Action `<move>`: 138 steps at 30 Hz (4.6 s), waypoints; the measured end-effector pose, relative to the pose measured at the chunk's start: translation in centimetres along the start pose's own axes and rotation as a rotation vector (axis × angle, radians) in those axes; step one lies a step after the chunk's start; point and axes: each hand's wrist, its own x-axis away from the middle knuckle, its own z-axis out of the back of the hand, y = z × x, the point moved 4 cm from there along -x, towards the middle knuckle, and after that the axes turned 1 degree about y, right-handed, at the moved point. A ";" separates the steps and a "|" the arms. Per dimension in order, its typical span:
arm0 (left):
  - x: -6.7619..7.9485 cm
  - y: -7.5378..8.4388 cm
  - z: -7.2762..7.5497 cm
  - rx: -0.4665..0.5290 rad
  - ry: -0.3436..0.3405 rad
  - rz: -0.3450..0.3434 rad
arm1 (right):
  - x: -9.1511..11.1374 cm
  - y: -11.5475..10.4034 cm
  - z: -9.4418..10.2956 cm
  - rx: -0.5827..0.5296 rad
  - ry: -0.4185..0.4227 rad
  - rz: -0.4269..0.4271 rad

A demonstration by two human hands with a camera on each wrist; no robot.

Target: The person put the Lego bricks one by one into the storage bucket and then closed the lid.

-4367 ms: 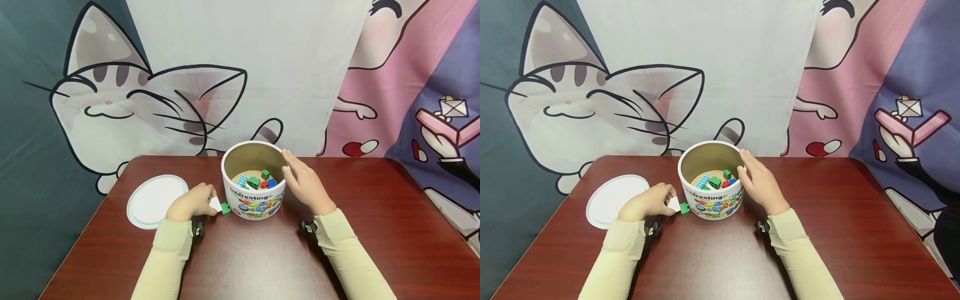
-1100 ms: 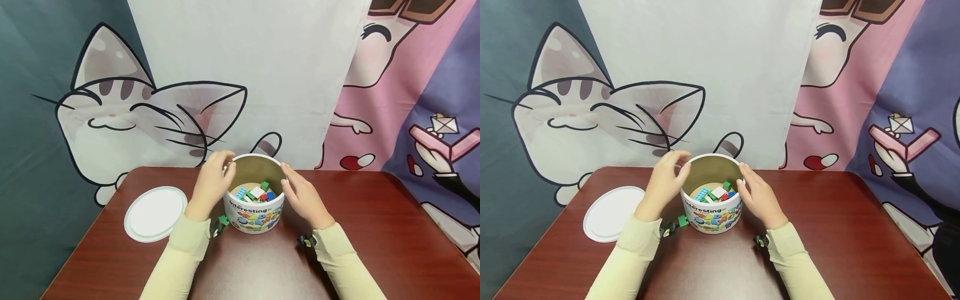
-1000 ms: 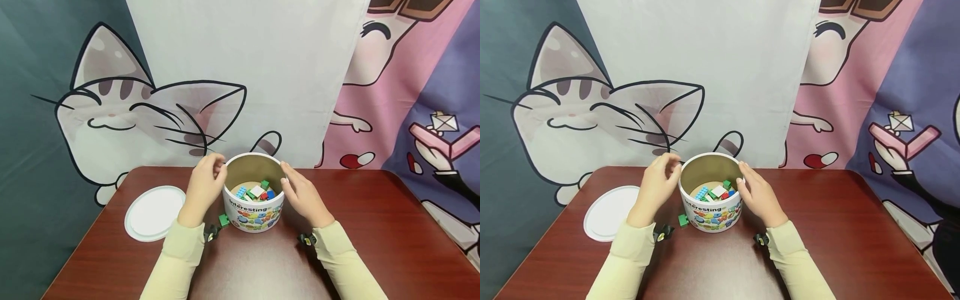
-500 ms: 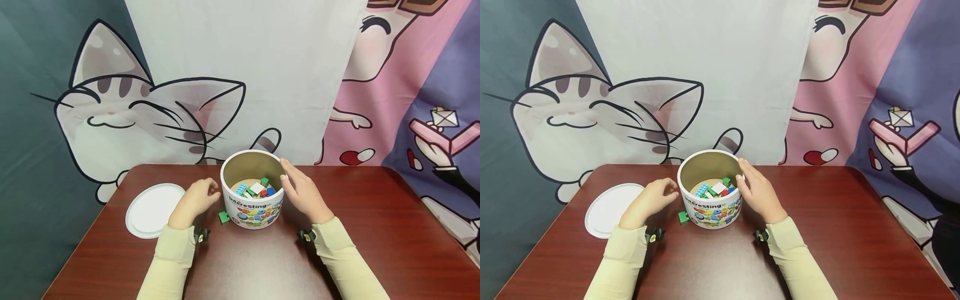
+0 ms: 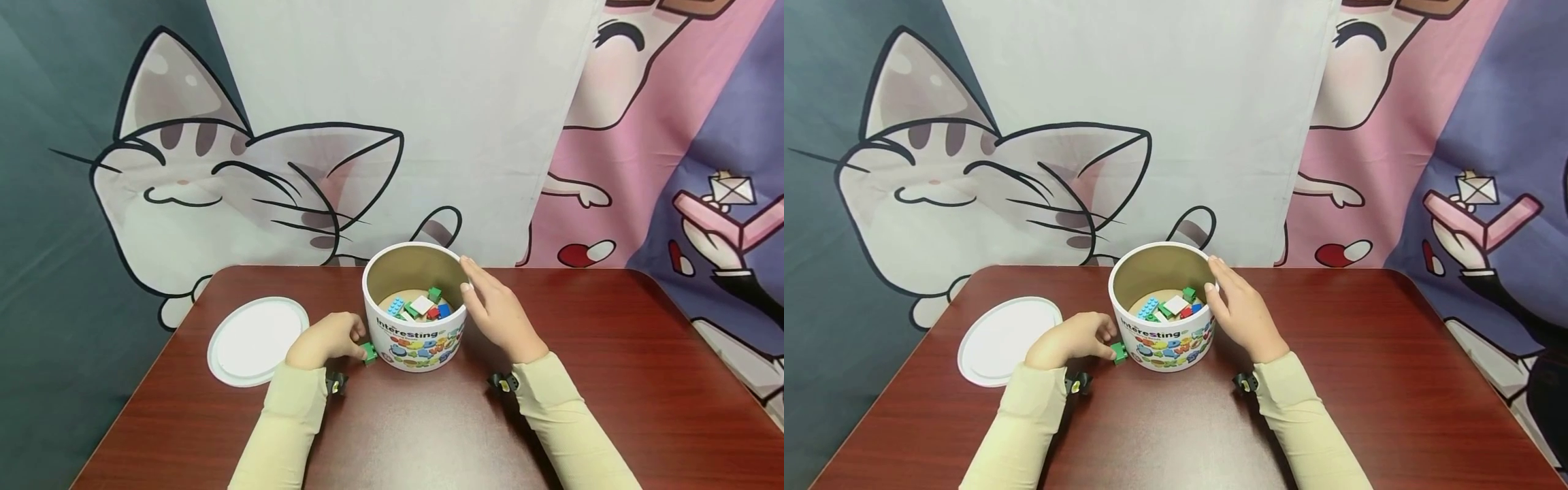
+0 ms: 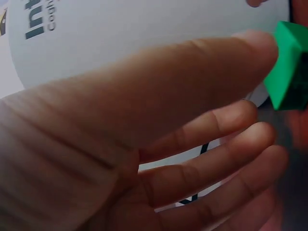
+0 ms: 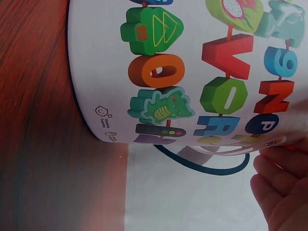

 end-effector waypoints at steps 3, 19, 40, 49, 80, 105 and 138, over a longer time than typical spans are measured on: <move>0.1 0.1 -0.2 -0.003 -0.003 0.009 | 0.0 0.0 0.0 0.002 0.006 0.000; -0.7 0.1 -1.4 -0.094 -0.030 -0.027 | 0.0 0.1 -0.1 -0.007 0.001 -0.003; -0.6 -0.7 0.1 -0.052 0.021 -0.046 | -0.1 -0.1 0.0 -0.012 0.014 0.009; -0.1 -1.3 2.7 0.065 0.200 -0.121 | -0.2 0.0 0.0 -0.009 0.004 0.005; 3.1 3.1 6.3 0.293 0.720 -0.341 | -0.1 0.1 0.1 -0.019 0.002 0.003; -2.2 9.1 4.7 0.094 0.393 -0.303 | -0.1 0.1 -0.1 -0.017 0.008 0.007; 3.1 4.6 7.6 0.241 0.704 -0.330 | 0.0 -0.2 0.1 -0.006 0.008 0.009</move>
